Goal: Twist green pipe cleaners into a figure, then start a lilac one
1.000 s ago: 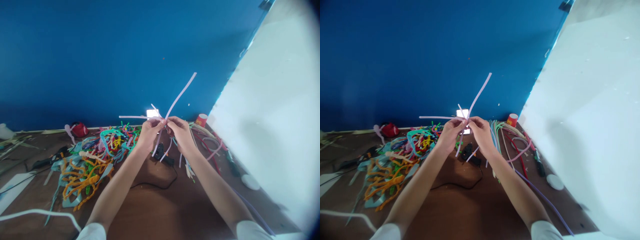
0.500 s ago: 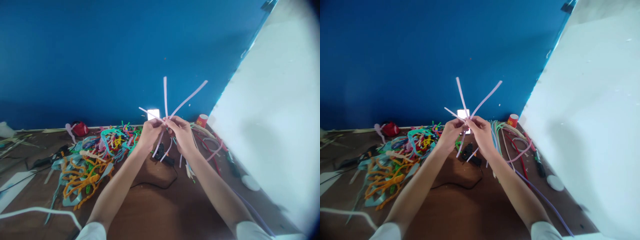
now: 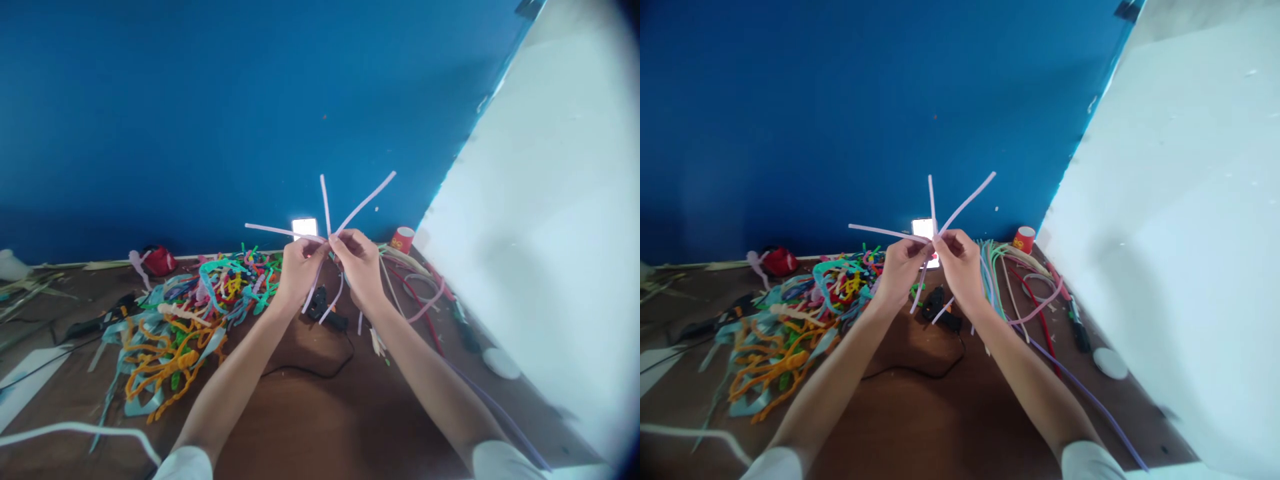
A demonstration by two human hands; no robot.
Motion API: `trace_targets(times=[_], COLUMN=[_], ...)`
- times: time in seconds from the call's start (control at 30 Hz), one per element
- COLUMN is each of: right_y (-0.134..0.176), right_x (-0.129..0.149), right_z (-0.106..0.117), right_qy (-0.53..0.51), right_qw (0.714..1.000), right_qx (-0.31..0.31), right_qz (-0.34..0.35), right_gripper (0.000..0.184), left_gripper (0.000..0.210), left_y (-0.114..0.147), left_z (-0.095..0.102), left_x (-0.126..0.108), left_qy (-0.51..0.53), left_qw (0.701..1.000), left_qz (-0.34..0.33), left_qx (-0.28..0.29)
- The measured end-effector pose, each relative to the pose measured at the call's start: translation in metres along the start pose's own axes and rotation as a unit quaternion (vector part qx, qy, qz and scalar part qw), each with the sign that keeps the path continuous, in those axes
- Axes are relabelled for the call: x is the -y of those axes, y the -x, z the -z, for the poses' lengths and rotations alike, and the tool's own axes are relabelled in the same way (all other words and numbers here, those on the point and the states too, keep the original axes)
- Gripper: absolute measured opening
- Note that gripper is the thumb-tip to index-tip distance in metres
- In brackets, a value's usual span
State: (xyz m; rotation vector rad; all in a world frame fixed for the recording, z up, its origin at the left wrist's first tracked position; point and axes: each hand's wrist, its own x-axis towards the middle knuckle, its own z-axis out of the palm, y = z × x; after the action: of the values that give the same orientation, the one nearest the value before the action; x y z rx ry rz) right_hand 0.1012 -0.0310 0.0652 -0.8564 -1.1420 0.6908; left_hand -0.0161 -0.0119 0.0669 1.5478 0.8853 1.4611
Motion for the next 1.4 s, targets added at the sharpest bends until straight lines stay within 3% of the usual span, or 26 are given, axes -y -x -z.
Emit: trace_targets(times=[0.33,0.6,0.73,0.9,1.07,1.27,1.4], right_y=[0.002,0.003,0.002,0.001,0.0,-0.003,-0.004], right_x=[-0.007,-0.004,-0.006,-0.006,-0.002,0.004,0.004], right_z=[-0.002,-0.004,-0.006,-0.007,-0.006,-0.002,0.001], right_qy=[-0.024,-0.058,-0.119,-0.155,-0.133,-0.1,-0.131], right_qw=[0.998,0.996,0.984,0.98,0.984,0.99,0.983], right_qx=[-0.008,0.03,0.064,0.059,0.071,0.036,0.044], right_qz=[-0.049,-0.067,-0.113,-0.107,-0.099,-0.093,-0.122], right_gripper=[0.019,0.019,0.024,0.025,0.027,0.02,0.014], left_gripper=[0.017,0.02,0.02,0.026,0.028,0.019,0.013], left_y=[0.002,0.001,-0.001,-0.002,0.001,0.007,0.011], left_z=[-0.001,0.002,0.005,0.005,0.003,0.001,-0.002], left_x=[-0.003,-0.008,-0.007,-0.004,-0.01,-0.018,-0.018], left_qy=[-0.036,-0.039,0.006,0.07,0.077,-0.061,-0.191], left_qw=[0.999,0.999,0.999,0.993,0.992,0.998,0.98], left_qz=[-0.014,-0.011,0.025,0.083,0.082,0.009,-0.049], left_qx=[-0.015,0.007,0.033,0.057,0.051,0.028,-0.011])
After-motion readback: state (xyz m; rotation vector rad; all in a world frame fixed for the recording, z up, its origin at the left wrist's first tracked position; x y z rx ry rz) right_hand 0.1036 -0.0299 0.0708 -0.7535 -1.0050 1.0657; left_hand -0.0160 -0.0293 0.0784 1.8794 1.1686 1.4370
